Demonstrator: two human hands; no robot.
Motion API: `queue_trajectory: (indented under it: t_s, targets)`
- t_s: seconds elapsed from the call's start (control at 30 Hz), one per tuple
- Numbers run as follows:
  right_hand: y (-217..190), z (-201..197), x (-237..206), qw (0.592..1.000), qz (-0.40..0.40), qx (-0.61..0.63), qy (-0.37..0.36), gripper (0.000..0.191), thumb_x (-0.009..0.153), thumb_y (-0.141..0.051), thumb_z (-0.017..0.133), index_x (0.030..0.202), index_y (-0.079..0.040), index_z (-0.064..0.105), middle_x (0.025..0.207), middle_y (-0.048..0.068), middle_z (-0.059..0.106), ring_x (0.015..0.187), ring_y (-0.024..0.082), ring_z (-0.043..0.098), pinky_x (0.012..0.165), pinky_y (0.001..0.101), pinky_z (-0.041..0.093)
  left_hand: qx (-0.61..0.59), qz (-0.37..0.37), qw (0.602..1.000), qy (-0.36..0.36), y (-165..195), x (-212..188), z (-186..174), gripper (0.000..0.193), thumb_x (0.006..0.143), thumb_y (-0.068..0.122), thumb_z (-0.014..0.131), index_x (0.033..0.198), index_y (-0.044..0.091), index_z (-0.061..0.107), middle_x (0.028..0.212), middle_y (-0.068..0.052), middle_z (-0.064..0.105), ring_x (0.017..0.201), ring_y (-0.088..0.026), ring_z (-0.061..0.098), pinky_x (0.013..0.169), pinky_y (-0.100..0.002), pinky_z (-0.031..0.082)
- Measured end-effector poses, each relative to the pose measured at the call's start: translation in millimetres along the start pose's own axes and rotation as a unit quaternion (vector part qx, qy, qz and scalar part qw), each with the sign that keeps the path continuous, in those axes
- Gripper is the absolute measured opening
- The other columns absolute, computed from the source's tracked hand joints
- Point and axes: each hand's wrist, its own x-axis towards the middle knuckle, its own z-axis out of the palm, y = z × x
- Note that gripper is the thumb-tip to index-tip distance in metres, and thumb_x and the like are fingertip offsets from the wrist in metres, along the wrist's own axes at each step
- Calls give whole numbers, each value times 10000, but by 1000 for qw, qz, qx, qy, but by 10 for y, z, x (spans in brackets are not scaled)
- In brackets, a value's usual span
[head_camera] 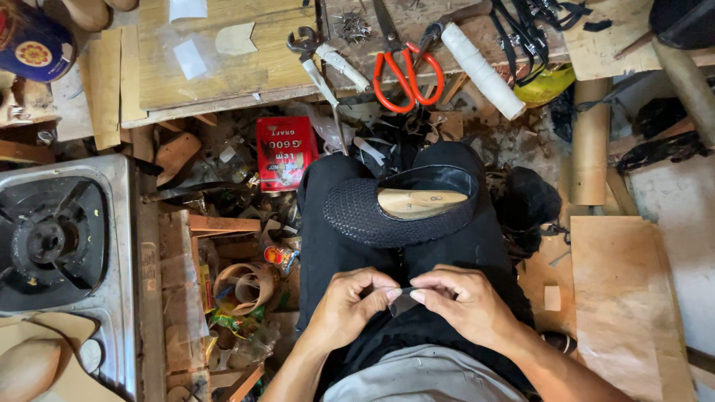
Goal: The person uses a hammer to tap a wooden shoe last into a black woven sandal, then attaches a black strap to the sandal. They repeatedly tap and adjust the sandal and strap to secure the fit.
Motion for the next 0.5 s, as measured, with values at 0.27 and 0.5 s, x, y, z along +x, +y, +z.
queue_trajectory:
  t_s: [0.27, 0.5]
  targets:
    - [50, -141, -14, 997, -4, 35, 64, 148, 869, -125, 754, 939, 2, 785, 774, 17, 735, 651, 77, 667, 593, 236, 542, 144, 11, 953, 265, -130, 326, -390, 455, 914, 278, 753, 1274, 17, 659, 983, -134, 715, 855, -209, 673, 765, -332, 544]
    - [347, -216, -32, 991, 13, 55, 124, 154, 851, -114, 766, 956, -2, 786, 801, 32, 756, 659, 87, 693, 607, 235, 552, 323, -35, 909, 261, -315, 805, -734, 592, 815, 364, 864, 1253, 3, 698, 822, -160, 621, 748, -274, 605, 692, -376, 478]
